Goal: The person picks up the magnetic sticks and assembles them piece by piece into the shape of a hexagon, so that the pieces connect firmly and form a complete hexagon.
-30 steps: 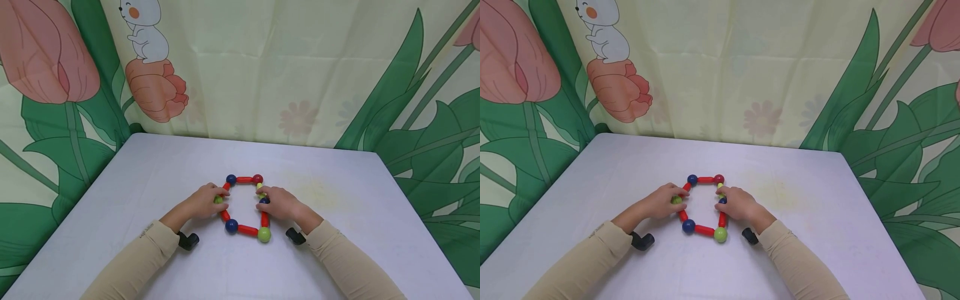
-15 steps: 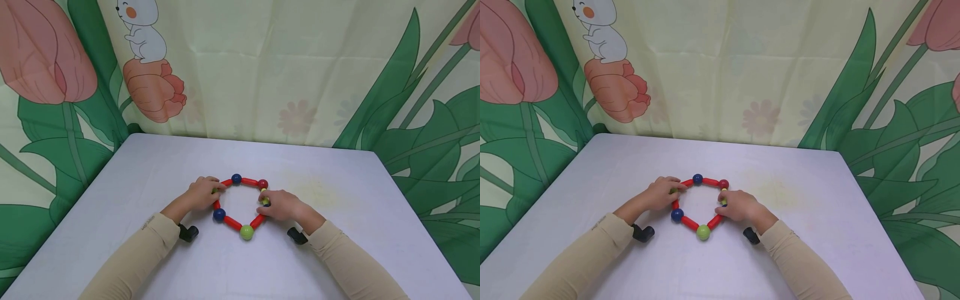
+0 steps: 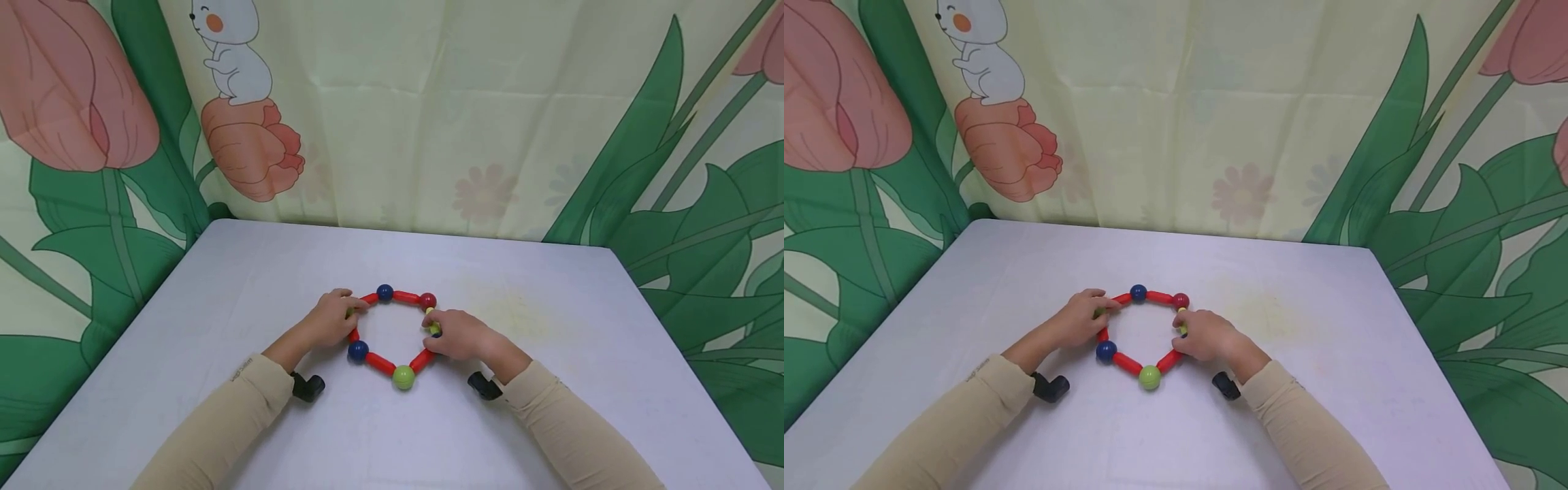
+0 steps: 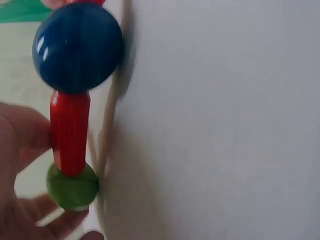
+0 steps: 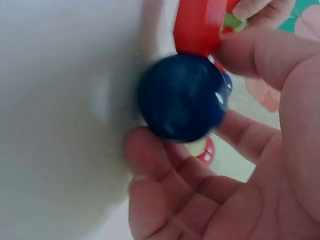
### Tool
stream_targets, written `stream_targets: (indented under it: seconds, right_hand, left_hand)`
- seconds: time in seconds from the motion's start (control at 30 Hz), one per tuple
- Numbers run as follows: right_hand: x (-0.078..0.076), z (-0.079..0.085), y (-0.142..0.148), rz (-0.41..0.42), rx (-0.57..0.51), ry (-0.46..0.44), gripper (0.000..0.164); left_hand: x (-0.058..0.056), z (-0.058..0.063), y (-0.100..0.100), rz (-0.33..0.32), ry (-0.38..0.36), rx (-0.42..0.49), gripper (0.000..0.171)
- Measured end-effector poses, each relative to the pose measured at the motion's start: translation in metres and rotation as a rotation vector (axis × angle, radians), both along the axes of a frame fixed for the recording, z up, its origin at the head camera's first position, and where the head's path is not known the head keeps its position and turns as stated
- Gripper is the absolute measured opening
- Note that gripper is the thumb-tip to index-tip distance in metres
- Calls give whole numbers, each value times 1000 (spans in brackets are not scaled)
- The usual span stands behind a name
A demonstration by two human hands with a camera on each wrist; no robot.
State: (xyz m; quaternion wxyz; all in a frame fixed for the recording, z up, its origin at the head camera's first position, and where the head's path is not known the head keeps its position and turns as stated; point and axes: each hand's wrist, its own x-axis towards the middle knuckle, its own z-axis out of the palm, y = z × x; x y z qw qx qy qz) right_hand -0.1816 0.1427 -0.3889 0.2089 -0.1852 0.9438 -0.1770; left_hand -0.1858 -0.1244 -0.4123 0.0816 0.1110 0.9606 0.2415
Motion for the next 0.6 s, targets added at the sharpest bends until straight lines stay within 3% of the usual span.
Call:
stream_targets:
  seconds: [0.2, 0.6]
  right_hand:
    - [2, -5, -1, -35, -33, 44, 45]
    - [0, -8, -1, -73, -47, 37, 53]
  left_hand:
    - [9, 1, 4, 145, -7, 18, 53]
    - [30, 0, 18, 6, -25, -41, 63]
